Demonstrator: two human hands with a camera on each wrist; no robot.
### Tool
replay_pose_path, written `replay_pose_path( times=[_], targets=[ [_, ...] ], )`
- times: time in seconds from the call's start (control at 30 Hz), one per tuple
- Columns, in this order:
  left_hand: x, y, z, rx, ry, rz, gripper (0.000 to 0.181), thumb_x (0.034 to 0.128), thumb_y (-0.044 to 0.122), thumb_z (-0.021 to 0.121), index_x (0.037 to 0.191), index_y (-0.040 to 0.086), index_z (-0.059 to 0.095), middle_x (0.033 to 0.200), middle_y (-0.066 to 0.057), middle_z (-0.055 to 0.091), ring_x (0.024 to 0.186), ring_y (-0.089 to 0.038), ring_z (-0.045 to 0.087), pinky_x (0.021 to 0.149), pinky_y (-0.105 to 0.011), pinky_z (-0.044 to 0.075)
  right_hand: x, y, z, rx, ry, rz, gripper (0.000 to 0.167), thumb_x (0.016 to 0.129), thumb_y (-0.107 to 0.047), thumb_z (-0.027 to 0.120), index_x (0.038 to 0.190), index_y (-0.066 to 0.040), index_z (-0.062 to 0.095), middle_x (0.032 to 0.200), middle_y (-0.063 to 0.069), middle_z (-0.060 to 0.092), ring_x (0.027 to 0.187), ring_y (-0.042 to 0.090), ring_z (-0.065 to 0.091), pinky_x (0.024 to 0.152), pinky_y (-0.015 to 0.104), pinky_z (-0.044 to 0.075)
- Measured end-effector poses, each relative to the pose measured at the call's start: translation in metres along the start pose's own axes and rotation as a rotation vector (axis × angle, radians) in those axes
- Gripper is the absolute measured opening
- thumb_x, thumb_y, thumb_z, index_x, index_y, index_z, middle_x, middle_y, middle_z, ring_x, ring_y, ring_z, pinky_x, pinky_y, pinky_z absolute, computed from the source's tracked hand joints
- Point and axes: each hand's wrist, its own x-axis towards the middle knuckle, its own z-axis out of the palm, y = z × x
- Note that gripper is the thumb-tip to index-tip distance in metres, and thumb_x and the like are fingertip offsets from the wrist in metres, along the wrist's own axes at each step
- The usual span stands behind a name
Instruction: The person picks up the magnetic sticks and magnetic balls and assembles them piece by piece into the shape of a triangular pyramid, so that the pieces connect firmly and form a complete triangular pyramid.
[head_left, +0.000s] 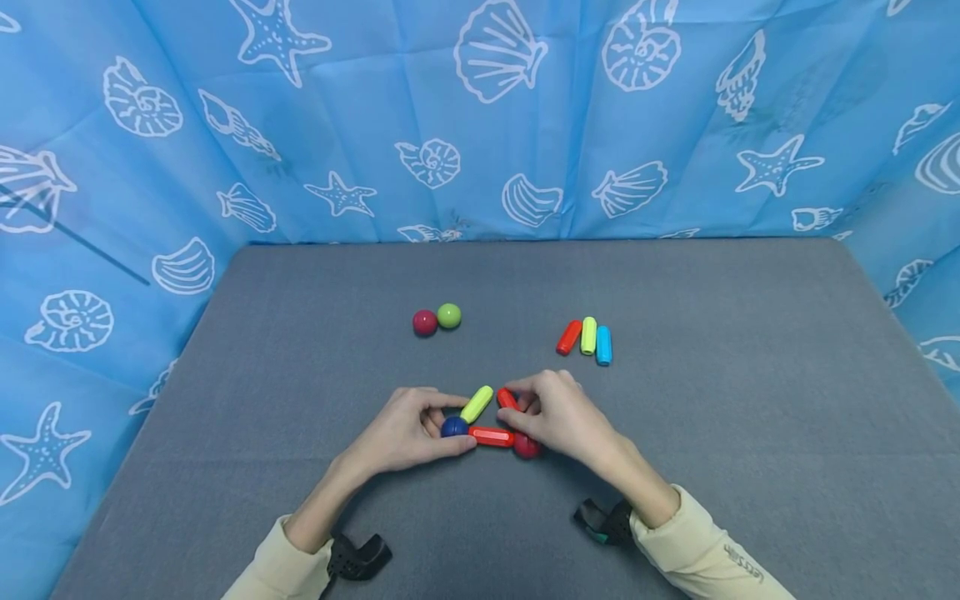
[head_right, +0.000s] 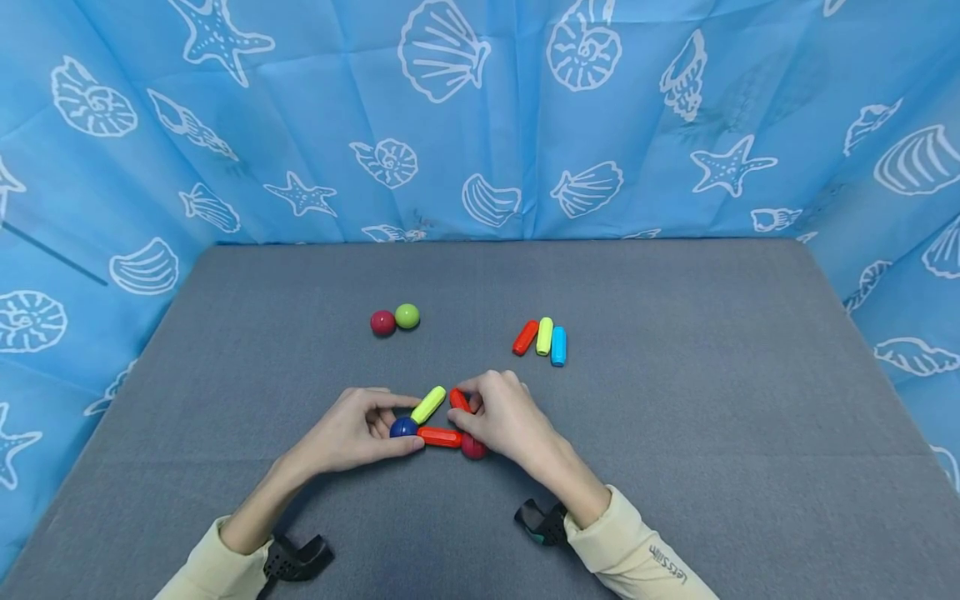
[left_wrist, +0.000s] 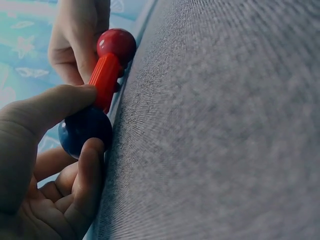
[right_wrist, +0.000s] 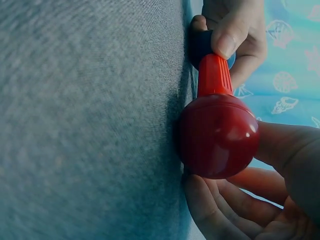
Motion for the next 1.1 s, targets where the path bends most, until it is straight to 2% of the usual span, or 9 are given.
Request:
replay_pose_path(
  times=[0.23,0.53,0.8,0.93,1.1],
  targets=[
    [0.001,-0.001,0.001,0.002,0.006,-0.005,0.051,0.083,0.032,0.085,0.125,0.006,0.072,0.077,0.005,0.067,0.06,-0.001,0.06,0.057,-0.019,0.05,0.002,0.0,0.001,-0.012,-0.007,0.007,0.033,0.09,-0.014,0.078,0.118,0.003,0.073,0.072,0.001,0.068,0.055,0.004,0.054,0.05,0.019,0.046],
    [0.0,-0.001,-0.003,0.018,-0.015,-0.034,0.052,0.0835,0.035,0.084,0.124,0.005,0.073,0.077,0.006,0.068,0.061,-0.002,0.062,0.059,-0.02,0.052,0.005,0.001,0.002,-0.02,-0.017,-0.034,0.03,0.09,-0.015,0.078,0.115,0.001,0.075,0.072,0.0,0.067,0.054,0.003,0.053,0.049,0.019,0.044],
    [-0.005,-0.006,-0.014,0.007,-0.041,-0.015,0.054,0.0836,0.035,0.084,0.125,0.003,0.071,0.073,0.006,0.067,0.059,-0.001,0.058,0.056,-0.02,0.05,0.013,0.002,0.001,-0.024,-0.028,-0.058,0.031,0.09,-0.019,0.078,0.117,-0.002,0.075,0.076,0.002,0.066,0.056,0.005,0.053,0.052,0.019,0.044],
    [-0.008,-0.011,-0.022,0.011,-0.064,-0.022,0.053,0.0832,0.034,0.085,0.126,0.007,0.071,0.073,0.007,0.064,0.059,0.0,0.055,0.056,-0.019,0.048,0.026,0.003,-0.003,-0.014,-0.027,-0.089,0.034,0.091,-0.019,0.077,0.122,-0.004,0.073,0.093,0.007,0.072,0.07,0.009,0.061,0.063,0.022,0.052],
    [-0.009,-0.014,-0.029,0.002,-0.118,-0.038,0.052,0.0839,0.034,0.084,0.127,0.009,0.069,0.074,0.007,0.062,0.06,-0.001,0.054,0.057,-0.019,0.046,0.049,0.007,-0.009,0.034,-0.007,-0.13,0.041,0.092,-0.019,0.076,0.131,-0.007,0.069,0.122,0.013,0.071,0.1,0.023,0.071,0.086,0.039,0.059]
  ],
)
